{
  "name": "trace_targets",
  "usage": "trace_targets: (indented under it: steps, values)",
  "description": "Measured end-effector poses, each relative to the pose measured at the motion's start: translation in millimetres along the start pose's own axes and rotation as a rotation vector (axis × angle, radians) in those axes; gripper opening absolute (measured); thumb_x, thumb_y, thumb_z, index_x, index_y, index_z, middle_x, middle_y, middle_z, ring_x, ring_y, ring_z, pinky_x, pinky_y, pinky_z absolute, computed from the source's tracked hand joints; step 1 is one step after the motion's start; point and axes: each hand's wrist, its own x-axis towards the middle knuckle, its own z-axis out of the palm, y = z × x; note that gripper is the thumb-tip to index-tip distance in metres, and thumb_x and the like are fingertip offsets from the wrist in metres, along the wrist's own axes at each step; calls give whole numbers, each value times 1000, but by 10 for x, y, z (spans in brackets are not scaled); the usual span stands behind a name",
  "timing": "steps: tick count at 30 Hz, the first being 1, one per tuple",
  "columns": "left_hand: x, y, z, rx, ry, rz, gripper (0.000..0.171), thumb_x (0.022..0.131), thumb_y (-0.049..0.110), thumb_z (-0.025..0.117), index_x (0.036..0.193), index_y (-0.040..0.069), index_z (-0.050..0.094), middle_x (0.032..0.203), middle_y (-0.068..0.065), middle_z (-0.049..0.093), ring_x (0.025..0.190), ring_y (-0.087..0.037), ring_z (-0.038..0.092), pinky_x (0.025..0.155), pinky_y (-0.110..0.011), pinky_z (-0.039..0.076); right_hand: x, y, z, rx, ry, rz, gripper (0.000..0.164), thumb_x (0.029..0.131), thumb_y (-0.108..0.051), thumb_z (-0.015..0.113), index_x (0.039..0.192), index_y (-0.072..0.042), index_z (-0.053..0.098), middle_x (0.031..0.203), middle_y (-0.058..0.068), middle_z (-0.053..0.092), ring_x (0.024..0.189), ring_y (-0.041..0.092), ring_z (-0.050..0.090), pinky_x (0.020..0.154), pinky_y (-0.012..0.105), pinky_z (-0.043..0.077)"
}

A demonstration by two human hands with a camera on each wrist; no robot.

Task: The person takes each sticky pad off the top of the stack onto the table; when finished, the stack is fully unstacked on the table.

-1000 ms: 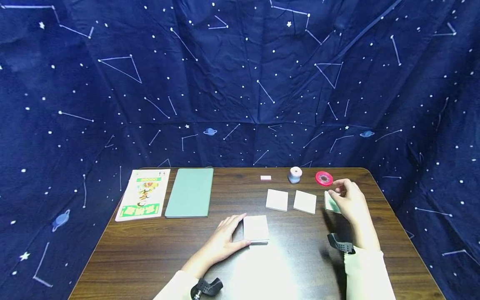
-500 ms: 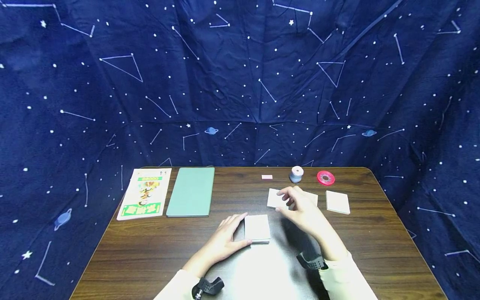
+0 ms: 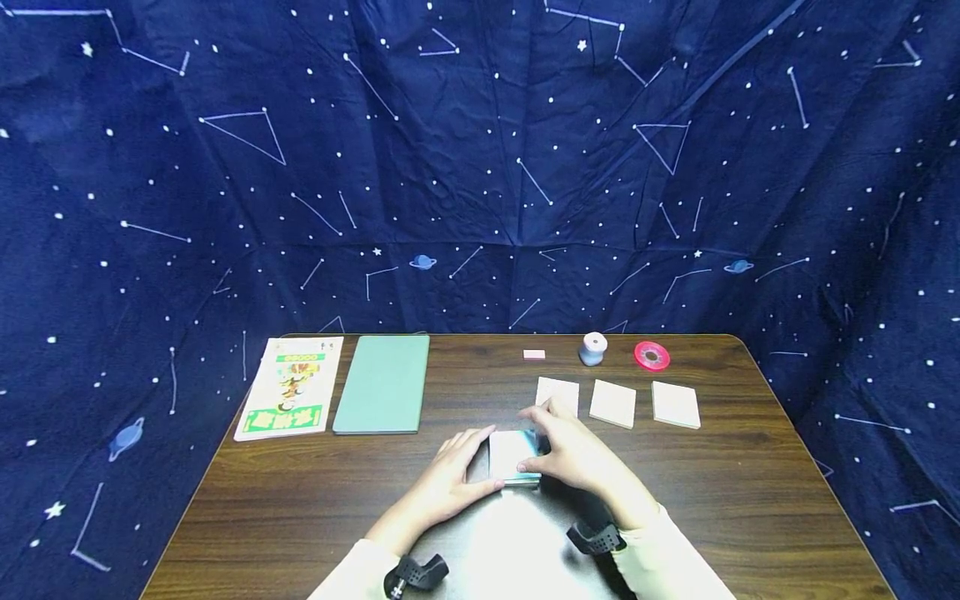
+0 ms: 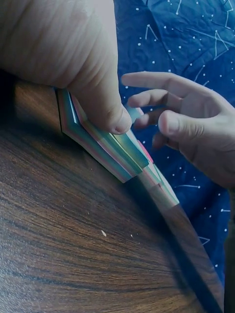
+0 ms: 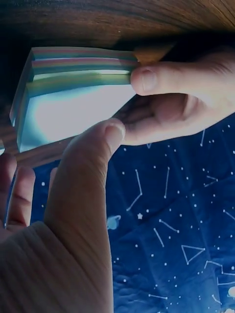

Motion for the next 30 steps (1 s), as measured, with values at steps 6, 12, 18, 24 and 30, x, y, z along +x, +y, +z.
trace_targets:
  steps: [6,12,18,24,30]
  values:
    - [6,6,-9,2,12,18,86,96,49,82,164,11,46,154,-8,61,149,-35,52,127,-63,37,-3,51,88,-32,-31,-1,82,73,-32,102,143,-6,67,114,4,56,95,12,52,82,30,49]
    - [4,13,-14,9,11,22,86,96,49,82,164,10,47,153,-8,62,148,-35,53,126,-63,38,11,72,147,-46,-55,15,79,73,-26,102,141,-4,69,120,7,60,103,16,59,90,37,54]
    - [4,16,-18,-7,11,13,86,95,50,82,164,11,47,153,-8,61,148,-35,53,126,-63,39,32,85,159,-71,-61,54,69,71,-27,103,129,-9,70,109,4,56,90,13,52,78,33,49]
    - [8,31,-26,-21,2,-11,89,95,48,83,166,11,45,156,-9,60,151,-36,51,128,-63,35,33,62,134,-59,-53,76,74,69,-27,104,130,-11,66,108,2,57,88,13,54,79,35,51]
    - [6,42,-25,-20,-12,-24,89,96,50,81,166,9,44,157,-10,59,152,-37,50,129,-64,34,40,76,135,-69,-31,74,76,70,-25,104,130,-11,59,110,3,62,90,16,60,82,39,55]
